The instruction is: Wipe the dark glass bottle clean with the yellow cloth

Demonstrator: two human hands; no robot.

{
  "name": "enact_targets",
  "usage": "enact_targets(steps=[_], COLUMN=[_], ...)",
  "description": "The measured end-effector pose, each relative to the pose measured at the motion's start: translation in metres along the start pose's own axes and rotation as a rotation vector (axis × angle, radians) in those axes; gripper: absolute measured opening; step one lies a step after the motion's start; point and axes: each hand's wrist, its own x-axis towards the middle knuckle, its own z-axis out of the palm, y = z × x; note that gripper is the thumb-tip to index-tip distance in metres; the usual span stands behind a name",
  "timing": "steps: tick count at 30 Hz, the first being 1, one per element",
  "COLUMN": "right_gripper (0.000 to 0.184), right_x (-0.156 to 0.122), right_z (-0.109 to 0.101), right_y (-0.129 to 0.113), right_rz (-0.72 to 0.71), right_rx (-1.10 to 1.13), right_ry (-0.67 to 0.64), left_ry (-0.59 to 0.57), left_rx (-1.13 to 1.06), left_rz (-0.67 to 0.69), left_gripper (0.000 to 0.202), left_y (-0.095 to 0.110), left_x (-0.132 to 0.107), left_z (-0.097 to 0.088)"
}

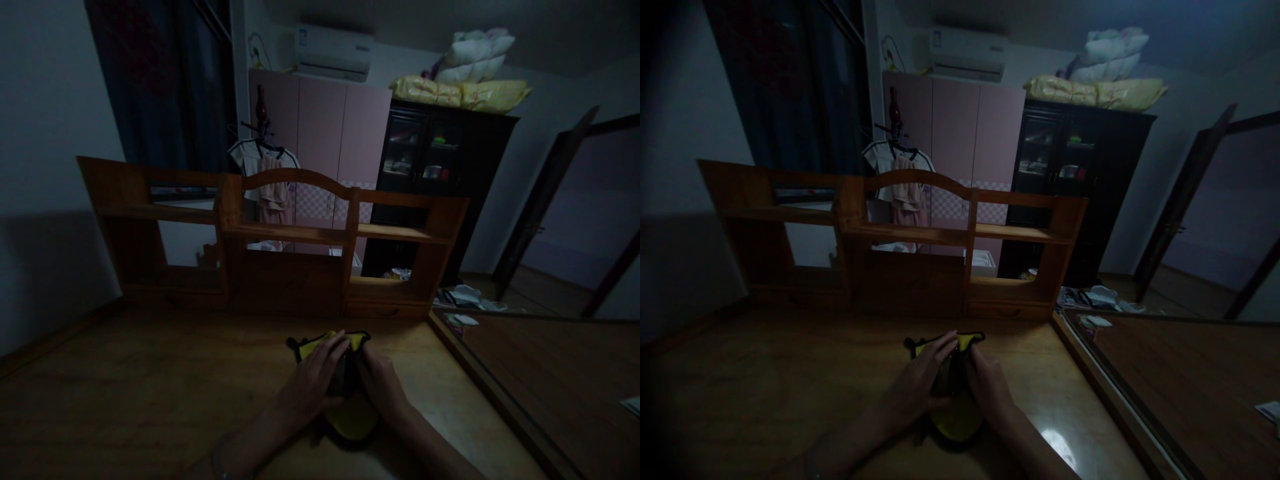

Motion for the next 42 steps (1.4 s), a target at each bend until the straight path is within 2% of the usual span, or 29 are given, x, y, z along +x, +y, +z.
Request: enact_targets(steps=[4, 9, 12, 15, 17, 21, 25, 28, 32, 37, 42], right_gripper=[0.013, 0.023, 0.037, 0.043, 0.045, 0.037, 0.027, 0.025, 0.024, 0.025, 0.036], right_x=[0.001, 0.003, 0.005, 0.005, 0.003, -0.002, -0.005, -0.004, 0.0, 0.001, -0.003], right_z=[-0.001, -0.001, 0.005, 0.015, 0.02, 0.026, 0.025, 0.019, 0.01, 0.009, 0.019], right_y=[0.001, -0.006, -0.009, -0.005, 0.0, 0.007, 0.007, 0.007, 0.007, 0.009, 0.014], right_rz=[-0.008, 0.011, 0.137, 0.308, 0.338, 0.224, 0.087, 0.027, 0.0, -0.066, -0.027], right_rx=[0.013, 0.138, 0.358, 0.627, 0.708, 0.609, 0.295, 0.107, -0.03, -0.021, 0.188], right_ry=[-0.029, -0.077, -0.122, -0.218, -0.226, -0.143, -0.056, -0.054, -0.067, -0.038, -0.04], left_ry=[0.016, 0.091, 0.157, 0.175, 0.165, 0.101, 0.053, 0.048, 0.01, 0.0, 0.009], left_rx=[-0.003, -0.003, 0.01, 0.084, 0.149, 0.186, 0.146, 0.107, 0.037, -0.045, -0.011], left_rz=[-0.018, -0.073, -0.073, -0.011, 0.039, 0.078, 0.068, 0.086, 0.081, -0.001, 0.007], left_gripper=[0.109, 0.1, 0.089, 0.079, 0.074, 0.074, 0.08, 0.078, 0.077, 0.08, 0.082], left_y=[0.001, -0.004, -0.009, -0.01, -0.007, -0.002, -0.003, -0.003, 0.002, 0.007, 0.002], left_x=[0.001, -0.002, -0.005, -0.005, -0.004, -0.002, -0.002, -0.002, -0.001, -0.002, -0.004], left_z=[0.002, 0.005, 0.007, 0.008, 0.009, 0.009, 0.008, 0.006, 0.0, -0.001, 0.006])
